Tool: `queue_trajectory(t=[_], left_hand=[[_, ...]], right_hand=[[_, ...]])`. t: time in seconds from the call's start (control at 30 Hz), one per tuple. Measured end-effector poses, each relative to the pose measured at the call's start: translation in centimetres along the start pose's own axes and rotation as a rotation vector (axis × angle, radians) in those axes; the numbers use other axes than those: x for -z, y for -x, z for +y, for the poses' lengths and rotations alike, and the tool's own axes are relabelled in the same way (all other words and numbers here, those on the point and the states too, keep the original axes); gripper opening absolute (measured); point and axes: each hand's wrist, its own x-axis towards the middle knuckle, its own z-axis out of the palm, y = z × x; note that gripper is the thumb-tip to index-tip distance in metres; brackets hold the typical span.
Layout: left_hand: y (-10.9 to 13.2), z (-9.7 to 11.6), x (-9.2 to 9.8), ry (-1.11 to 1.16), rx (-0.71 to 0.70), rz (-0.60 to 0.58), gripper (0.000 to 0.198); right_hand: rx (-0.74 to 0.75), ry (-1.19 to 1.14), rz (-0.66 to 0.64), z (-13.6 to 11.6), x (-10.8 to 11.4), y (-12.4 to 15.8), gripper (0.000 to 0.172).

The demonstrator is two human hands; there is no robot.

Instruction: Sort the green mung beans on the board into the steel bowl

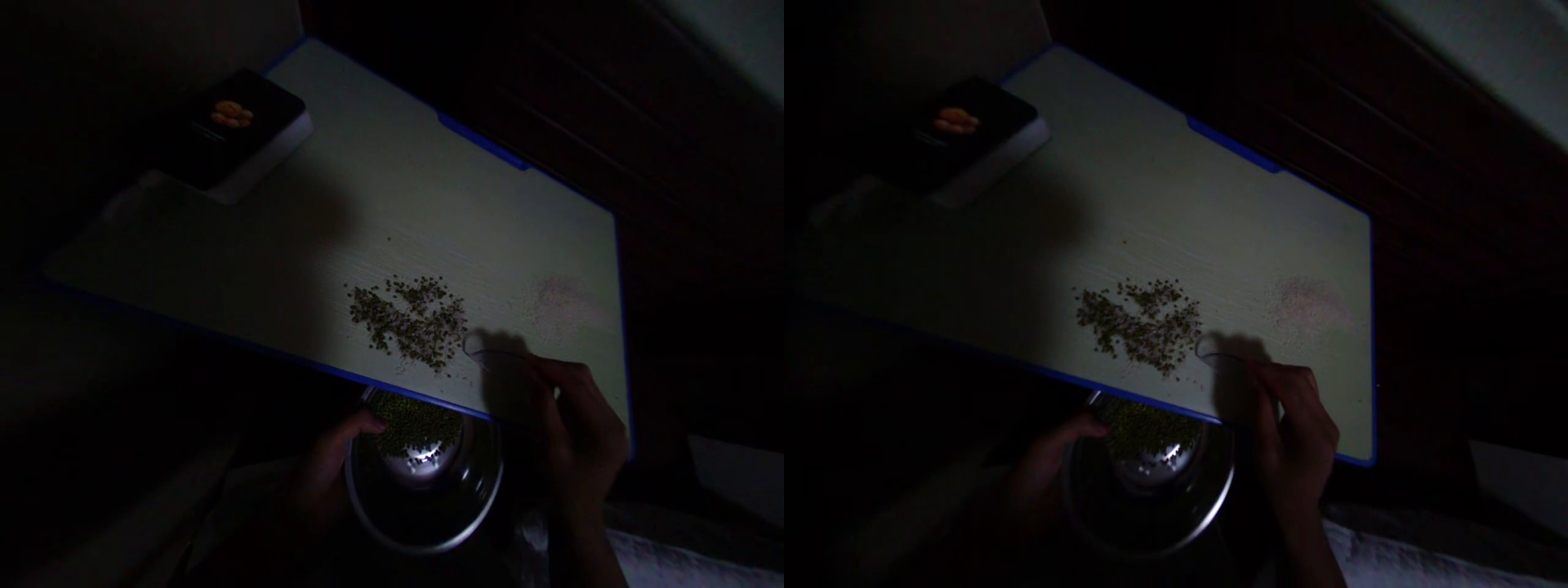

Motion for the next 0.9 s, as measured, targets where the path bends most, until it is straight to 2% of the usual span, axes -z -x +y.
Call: queue_trajectory(t=[0.07,0.13,0.17,0.2,0.27,0.37,0.47,0.6,0.7,0.77,0.9], left_hand=[[0.8,0.7,-1.0,0.037,-0.061,-0.056,0.018],[1.5,1.4,-2.0,0.026,-0.060,-0.068,0.009],[1.7,1.6,-2.4,0.018,-0.059,-0.077,0.009],[1.8,1.9,-2.7,0.011,-0.056,-0.074,0.017],[1.5,2.0,-2.9,0.010,-0.054,-0.067,0.031],[0.8,1.8,-2.2,0.023,-0.054,-0.051,0.039],[0.3,1.0,-0.7,0.023,-0.053,-0.034,0.034],[0.2,0.1,0.8,-0.040,-0.062,0.029,0.013],[0.4,0.1,0.4,-0.011,-0.039,-0.025,0.005],[0.6,0.4,-0.2,0.015,-0.017,-0.058,0.010],[0.9,0.8,-1.0,0.002,0.027,0.029,0.007]], right_hand=[[0.024,-0.004,-0.018,-0.1,-0.5,-0.4,0.016],[0.044,-0.018,-0.040,-0.1,-1.0,-0.9,0.018],[0.049,-0.028,-0.051,-0.1,-1.2,-1.0,0.019],[0.053,-0.042,-0.063,-0.2,-1.3,-1.1,0.019],[0.051,-0.074,-0.080,-0.2,-1.2,-1.0,0.017],[0.026,-0.100,-0.068,-0.2,-0.5,-0.4,0.013],[-0.015,-0.100,-0.028,-0.2,0.1,0.6,0.011],[-0.043,-0.092,-0.040,-0.5,0.4,1.9,0.011],[-0.060,-0.075,-0.021,-0.9,0.4,2.4,0.012],[-0.066,-0.065,-0.009,-1.0,0.3,2.4,0.014],[-0.038,-0.064,-0.063,-1.2,0.0,1.8,0.015]])
